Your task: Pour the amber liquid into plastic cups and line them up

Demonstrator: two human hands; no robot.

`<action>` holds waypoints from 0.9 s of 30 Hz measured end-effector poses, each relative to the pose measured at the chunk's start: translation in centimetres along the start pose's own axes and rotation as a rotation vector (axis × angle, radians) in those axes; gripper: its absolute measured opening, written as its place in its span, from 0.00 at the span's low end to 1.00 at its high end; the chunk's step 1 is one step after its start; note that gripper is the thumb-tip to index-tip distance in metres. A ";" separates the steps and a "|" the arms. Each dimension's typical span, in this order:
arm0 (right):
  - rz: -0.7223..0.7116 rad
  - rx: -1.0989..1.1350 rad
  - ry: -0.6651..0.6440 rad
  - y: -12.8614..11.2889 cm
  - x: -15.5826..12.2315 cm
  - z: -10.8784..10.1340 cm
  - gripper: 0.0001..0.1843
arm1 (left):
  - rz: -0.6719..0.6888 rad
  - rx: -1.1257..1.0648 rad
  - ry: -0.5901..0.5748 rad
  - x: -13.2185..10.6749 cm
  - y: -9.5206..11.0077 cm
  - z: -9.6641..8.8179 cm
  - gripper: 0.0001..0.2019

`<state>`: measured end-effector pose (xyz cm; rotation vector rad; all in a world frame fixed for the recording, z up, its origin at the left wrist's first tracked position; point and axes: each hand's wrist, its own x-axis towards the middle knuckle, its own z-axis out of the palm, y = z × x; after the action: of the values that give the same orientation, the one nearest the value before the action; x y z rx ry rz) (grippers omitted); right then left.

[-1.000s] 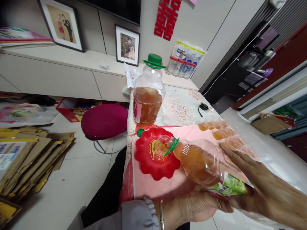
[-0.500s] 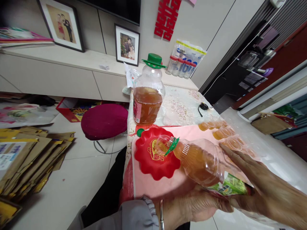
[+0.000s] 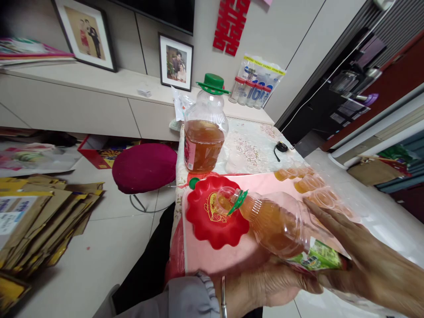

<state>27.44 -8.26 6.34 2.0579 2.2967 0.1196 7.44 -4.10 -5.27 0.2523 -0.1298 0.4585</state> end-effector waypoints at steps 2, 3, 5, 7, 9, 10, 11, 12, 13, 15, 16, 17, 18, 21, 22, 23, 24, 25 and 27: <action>-0.069 -0.044 -0.009 -0.1 0.0 -0.1 0.64 | -0.019 0.001 0.006 0.0 0.0 0.0 0.35; -0.085 -0.058 -0.016 -0.2 0.1 -0.2 0.65 | -0.017 0.003 0.001 0.0 0.1 0.0 0.35; -0.087 -0.063 -0.018 -0.3 0.1 -0.3 0.65 | -0.005 -0.001 -0.005 -0.1 0.1 0.1 0.35; -0.093 -0.067 -0.016 -0.3 0.1 -0.3 0.64 | -0.015 0.003 0.001 -0.1 0.2 0.2 0.34; -0.099 -0.078 -0.013 -0.2 0.0 -0.3 0.63 | -0.039 0.008 0.031 -0.2 0.3 0.4 0.34; -0.098 -0.085 -0.013 -0.1 0.0 -0.3 0.63 | -0.043 0.011 0.035 -0.2 0.3 0.5 0.34; -0.096 -0.089 -0.013 -0.1 0.0 -0.2 0.64 | -0.033 0.011 0.032 -0.3 0.4 0.6 0.34; -0.095 -0.088 -0.011 0.0 0.0 -0.2 0.64 | -0.010 0.007 0.026 -0.3 0.4 0.7 0.34; -0.095 -0.083 -0.013 0.0 0.0 -0.2 0.64 | 0.011 0.008 0.011 -0.4 0.5 0.8 0.34; -0.102 -0.067 -0.023 0.0 0.0 -0.2 0.64 | 0.033 0.008 -0.010 -0.5 0.7 1.0 0.34; -0.108 -0.064 -0.026 -0.1 0.1 -0.2 0.64 | 0.030 0.004 -0.005 -0.5 0.8 1.1 0.34; -0.111 -0.067 -0.026 -0.1 0.1 -0.2 0.64 | 0.021 0.000 0.003 -0.5 0.9 1.1 0.34; -0.114 -0.071 -0.022 -0.2 0.1 -0.2 0.64 | 0.012 -0.004 0.003 -0.5 0.9 1.1 0.33; -0.112 -0.071 -0.004 -0.2 0.1 -0.2 0.63 | 0.018 -0.016 -0.001 -0.5 0.8 0.9 0.33; -0.110 -0.065 -0.006 -0.2 0.1 -0.2 0.63 | 0.015 -0.014 -0.002 -0.4 0.7 0.8 0.34; -0.111 -0.063 -0.004 -0.2 0.1 -0.2 0.63 | 0.011 -0.012 0.006 -0.3 0.5 0.5 0.35; -0.107 -0.067 -0.004 -0.2 0.1 -0.2 0.63 | 0.002 -0.008 0.014 -0.1 0.2 0.3 0.36; -0.103 -0.071 -0.005 -0.1 0.1 -0.2 0.63 | -0.005 -0.003 0.020 0.0 -0.1 0.0 0.37; -0.096 -0.070 -0.006 -0.1 0.1 -0.2 0.64 | -0.010 -0.010 0.019 0.4 -0.6 -0.5 0.37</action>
<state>27.28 -8.15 6.53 1.9095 2.3472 0.1865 8.04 -4.32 -5.77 0.2386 -0.1118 0.4498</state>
